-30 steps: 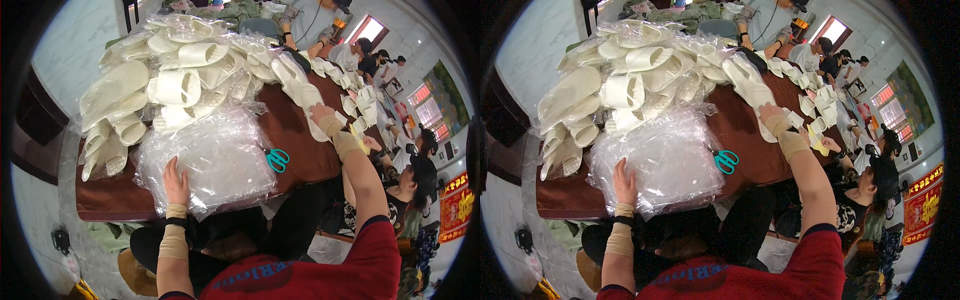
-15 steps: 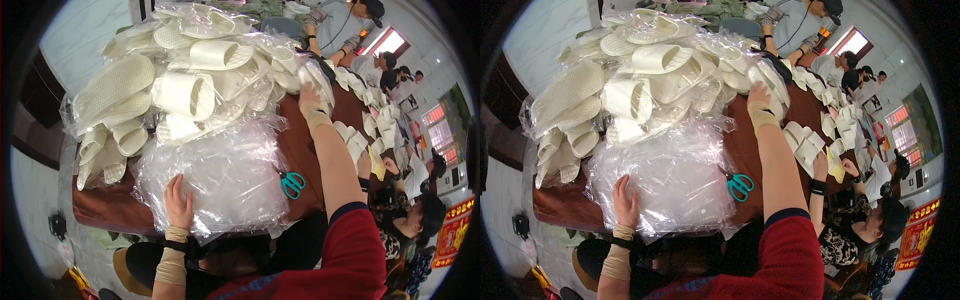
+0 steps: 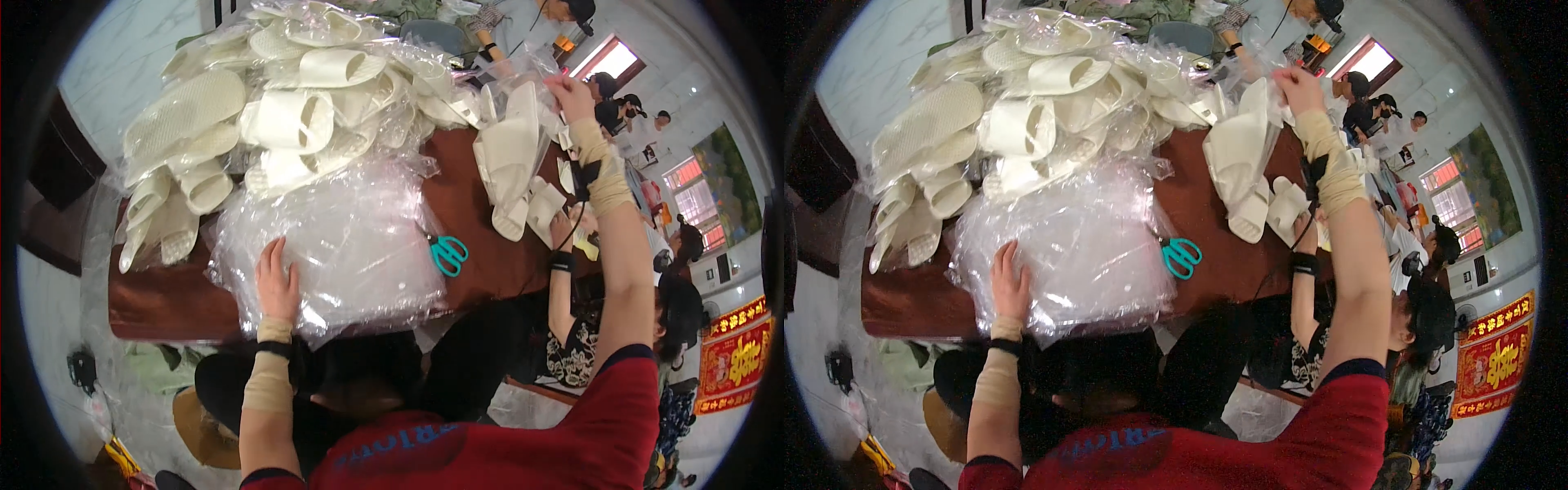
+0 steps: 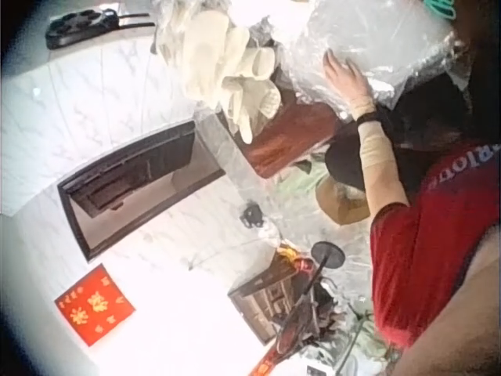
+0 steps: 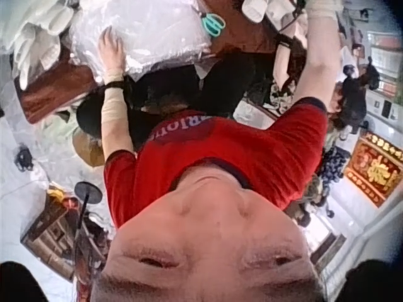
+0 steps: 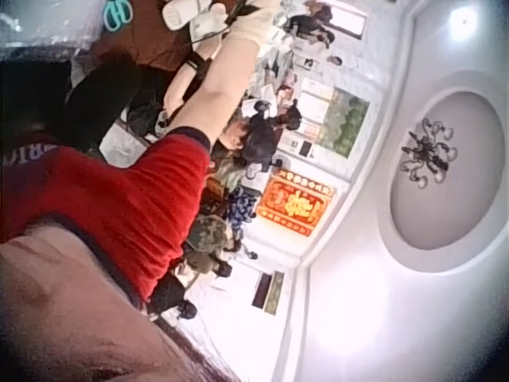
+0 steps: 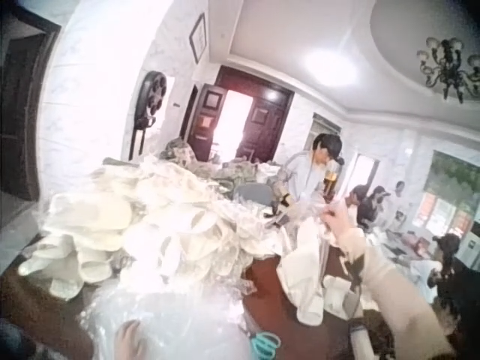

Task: Inspecting and trimming loose threads or imperfections from white slippers in a manufacturing setting.

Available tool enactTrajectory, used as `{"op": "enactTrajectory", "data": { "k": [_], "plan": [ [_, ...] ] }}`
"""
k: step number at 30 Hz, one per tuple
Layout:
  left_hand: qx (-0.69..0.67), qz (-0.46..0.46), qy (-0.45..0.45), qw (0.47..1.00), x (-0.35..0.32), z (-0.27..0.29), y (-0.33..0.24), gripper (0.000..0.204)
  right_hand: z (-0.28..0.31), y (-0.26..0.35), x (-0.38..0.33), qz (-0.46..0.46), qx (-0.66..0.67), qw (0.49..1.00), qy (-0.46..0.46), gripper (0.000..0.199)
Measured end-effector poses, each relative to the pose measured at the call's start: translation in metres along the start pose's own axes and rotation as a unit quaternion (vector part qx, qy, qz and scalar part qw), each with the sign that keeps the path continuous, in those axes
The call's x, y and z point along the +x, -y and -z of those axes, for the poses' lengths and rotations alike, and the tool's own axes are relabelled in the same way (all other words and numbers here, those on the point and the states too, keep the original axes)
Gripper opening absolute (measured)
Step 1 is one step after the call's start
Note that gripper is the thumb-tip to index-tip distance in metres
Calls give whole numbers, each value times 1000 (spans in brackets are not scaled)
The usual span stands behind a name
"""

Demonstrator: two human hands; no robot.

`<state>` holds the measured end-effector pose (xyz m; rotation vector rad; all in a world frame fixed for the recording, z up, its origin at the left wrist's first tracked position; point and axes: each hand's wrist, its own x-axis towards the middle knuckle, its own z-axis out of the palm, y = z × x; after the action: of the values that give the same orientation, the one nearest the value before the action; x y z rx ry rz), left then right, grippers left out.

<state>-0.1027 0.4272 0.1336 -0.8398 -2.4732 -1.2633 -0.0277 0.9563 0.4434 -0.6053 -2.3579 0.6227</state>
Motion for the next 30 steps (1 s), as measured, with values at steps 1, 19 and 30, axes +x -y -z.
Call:
{"op": "enactTrajectory", "data": {
  "k": [1,19,30],
  "plan": [
    [1,2,-2,1000,-1,-1,1,50,1,25,-7,-11,59,998,35,19],
    [-276,140,-47,950,-10,-23,53,27,-130,105,-346,-246,309,867,305,14],
    [-297,190,-58,934,-8,-29,54,23,-178,-6,-288,-141,102,933,315,13]
  ]
}}
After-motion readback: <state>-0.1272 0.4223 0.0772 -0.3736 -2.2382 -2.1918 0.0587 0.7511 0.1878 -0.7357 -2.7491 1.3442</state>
